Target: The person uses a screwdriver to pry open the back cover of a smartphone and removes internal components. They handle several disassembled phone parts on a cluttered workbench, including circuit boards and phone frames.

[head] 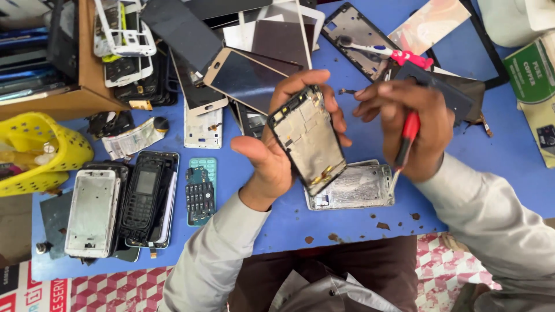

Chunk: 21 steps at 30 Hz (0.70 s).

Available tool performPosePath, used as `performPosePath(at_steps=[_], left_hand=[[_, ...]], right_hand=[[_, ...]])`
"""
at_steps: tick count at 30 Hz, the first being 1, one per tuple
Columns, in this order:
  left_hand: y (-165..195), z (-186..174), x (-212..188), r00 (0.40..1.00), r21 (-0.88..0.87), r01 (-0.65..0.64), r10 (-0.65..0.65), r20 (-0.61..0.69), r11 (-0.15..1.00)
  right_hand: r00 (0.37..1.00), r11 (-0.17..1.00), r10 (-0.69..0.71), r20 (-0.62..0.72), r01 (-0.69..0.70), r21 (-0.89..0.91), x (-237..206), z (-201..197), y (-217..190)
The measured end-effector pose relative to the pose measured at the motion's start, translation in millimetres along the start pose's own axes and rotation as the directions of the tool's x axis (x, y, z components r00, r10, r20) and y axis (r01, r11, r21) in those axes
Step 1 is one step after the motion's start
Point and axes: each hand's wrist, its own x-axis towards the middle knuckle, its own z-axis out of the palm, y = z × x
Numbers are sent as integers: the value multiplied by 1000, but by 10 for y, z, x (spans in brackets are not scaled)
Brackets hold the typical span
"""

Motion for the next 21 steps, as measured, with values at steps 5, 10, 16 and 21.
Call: performPosePath(at_steps=[5,10,16,21], left_hand=[[-46,-30,57,983,104,-142,152,-102,984],[-39,-76,65,930,269,-222,286,-229,937],[-13,-47,89,952,277,-184,241,-189,943],[177,78,102,998,354,4,19,-63,935]], right_hand=[[965,980,-169,201,143,135,91,41,-228],[923,942,-314,224,274,193,59,202,-131],[910,964,-268,318,253,86,-168,138,3],[899,944,-317,302,267,196,-268,23,95]])
